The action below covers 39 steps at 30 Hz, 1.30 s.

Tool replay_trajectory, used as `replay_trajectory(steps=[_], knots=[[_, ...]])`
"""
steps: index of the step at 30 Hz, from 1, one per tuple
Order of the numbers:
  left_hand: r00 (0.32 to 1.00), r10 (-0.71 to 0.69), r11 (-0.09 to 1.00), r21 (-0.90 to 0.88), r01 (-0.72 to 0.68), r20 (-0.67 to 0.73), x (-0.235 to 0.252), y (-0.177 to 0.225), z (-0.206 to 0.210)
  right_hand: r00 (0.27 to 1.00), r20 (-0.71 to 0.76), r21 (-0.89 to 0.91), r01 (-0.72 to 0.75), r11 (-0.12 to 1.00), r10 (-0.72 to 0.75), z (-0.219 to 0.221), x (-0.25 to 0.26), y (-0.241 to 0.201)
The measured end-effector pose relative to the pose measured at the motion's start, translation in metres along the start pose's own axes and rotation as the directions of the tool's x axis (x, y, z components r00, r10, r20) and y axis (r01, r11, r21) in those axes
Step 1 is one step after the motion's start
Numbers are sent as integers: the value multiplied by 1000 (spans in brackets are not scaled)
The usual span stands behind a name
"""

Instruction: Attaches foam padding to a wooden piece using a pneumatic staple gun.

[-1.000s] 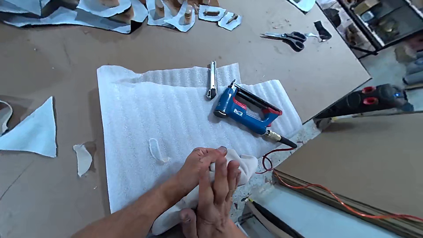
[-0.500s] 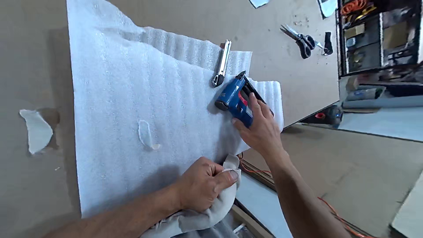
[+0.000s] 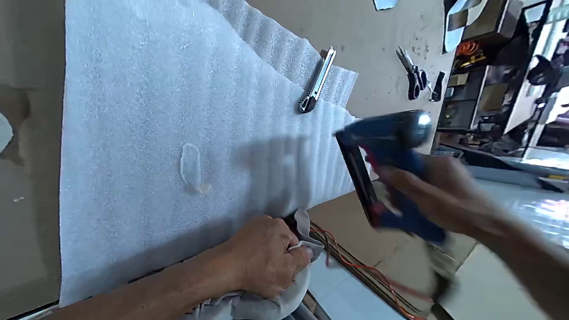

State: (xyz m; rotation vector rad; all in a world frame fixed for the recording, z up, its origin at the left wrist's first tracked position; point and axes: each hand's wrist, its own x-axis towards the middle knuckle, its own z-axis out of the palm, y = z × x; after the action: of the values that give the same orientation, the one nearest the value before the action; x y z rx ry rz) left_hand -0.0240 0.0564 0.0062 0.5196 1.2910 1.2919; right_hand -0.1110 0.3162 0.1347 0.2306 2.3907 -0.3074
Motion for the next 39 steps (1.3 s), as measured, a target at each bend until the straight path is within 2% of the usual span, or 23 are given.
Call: replay_trajectory(steps=[2,4,8,12,19,24,26,28,30,32,34,36,39], knots=[[1000,2,1000,5,-2,-10,1,0,2,952,253,289,-247,925,175,-33,-37,-23],[1000,14,999,31,-14,-17,2,0,5,875,420,387,-411,826,239,-48,-64,-46],[998,59,997,58,-58,-27,3,-6,7,732,622,202,-494,846,279,-38,-68,-78],[993,113,993,-16,-114,-34,7,-13,9,652,720,181,-506,843,238,-24,-54,-72],[987,155,987,-29,-156,-37,11,-19,14,550,788,148,-604,783,276,-13,-46,-67],[974,218,974,-48,-220,-58,15,-27,17,533,824,157,-540,827,192,-11,-44,-70],[978,204,976,-66,-206,-43,14,-25,12,592,778,162,-511,844,210,-15,-47,-70],[985,148,979,-131,-159,-89,5,-24,4,732,633,199,-469,860,252,-26,-49,-64],[980,79,980,-164,-110,-182,-16,-29,-1,880,437,197,-296,935,186,-31,-43,-46],[979,54,993,-93,-74,-196,-38,-33,-3,988,148,-40,-37,999,43,-21,-25,-23],[966,167,984,-33,-177,-198,-57,-36,3,990,-106,-311,53,949,-91,6,-4,-15],[934,291,952,-34,-304,-207,-64,-38,6,981,-185,-328,-13,945,-51,30,20,-19],[959,240,947,-184,-265,-149,-67,-31,5,879,-397,-360,116,926,-265,75,71,30]])
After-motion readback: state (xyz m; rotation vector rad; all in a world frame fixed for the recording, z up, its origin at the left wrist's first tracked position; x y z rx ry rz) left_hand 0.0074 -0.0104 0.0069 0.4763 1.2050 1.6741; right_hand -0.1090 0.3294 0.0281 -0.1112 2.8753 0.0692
